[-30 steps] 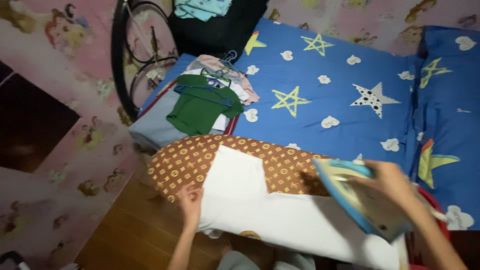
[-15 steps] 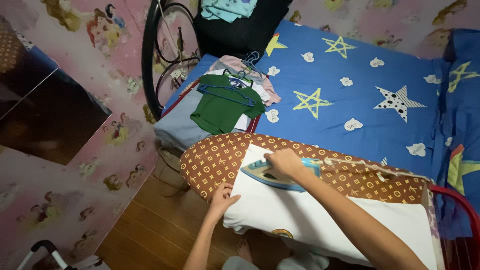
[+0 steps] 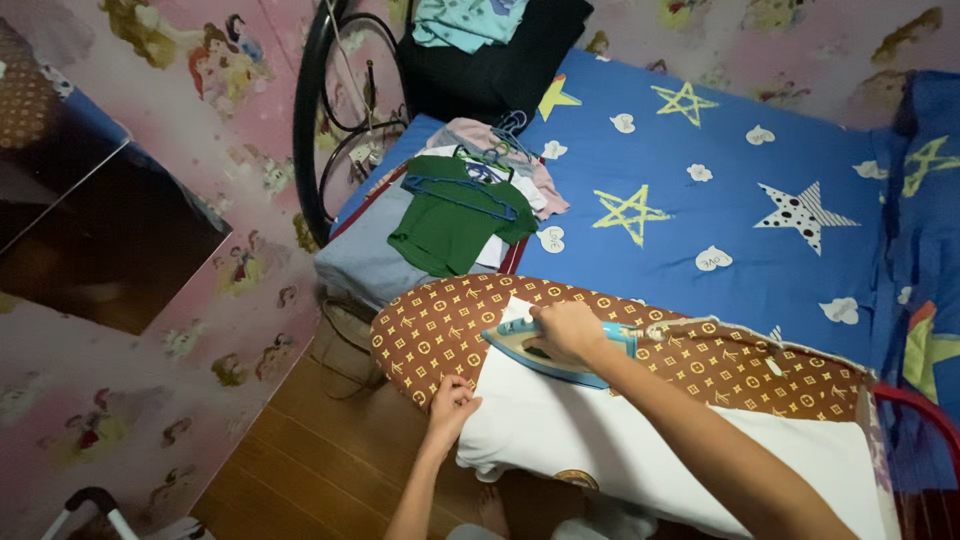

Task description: The person irons a white t-shirt on an ironing board, smoothing it out and flipping it to press both sides. They then place the shirt on a hanger and proceed to iron a second white t-shirt with a graphic print, repeating the same process before hanging it.

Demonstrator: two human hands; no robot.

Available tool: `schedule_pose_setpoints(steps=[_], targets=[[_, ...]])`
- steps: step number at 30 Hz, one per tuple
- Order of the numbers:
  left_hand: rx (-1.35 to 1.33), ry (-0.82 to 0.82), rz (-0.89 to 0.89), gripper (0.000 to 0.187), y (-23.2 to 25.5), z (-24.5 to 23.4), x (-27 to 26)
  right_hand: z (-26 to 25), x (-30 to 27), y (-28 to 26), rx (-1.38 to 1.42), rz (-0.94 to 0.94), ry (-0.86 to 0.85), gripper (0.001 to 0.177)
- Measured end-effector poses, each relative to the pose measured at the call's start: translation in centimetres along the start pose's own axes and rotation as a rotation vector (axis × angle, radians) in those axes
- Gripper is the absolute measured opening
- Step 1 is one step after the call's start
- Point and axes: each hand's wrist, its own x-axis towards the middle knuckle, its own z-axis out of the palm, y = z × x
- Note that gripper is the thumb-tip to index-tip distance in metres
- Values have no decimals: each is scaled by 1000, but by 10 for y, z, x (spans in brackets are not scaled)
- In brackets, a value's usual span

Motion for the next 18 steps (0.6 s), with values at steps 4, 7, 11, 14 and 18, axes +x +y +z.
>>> schedule_pose_setpoints(steps=[4,7,11,14,18], targets=[[-25,-3,8,33,3,1,-6,-5,-15,-1,-37,-102,-204,48],[-55,14,-14,33,8,4,-9,-5,-33,8,-24,-214,-234,50],[32,42,-91,32,20,9,-3,-5,-31,11,-60,-237,-200,51],[-26,37,-35,30,21,9,-5,-9,-17,18,-45,19,-110,44],[-27,46,-2,28,21,10,-3,-13,6,28,44,328,92,46]])
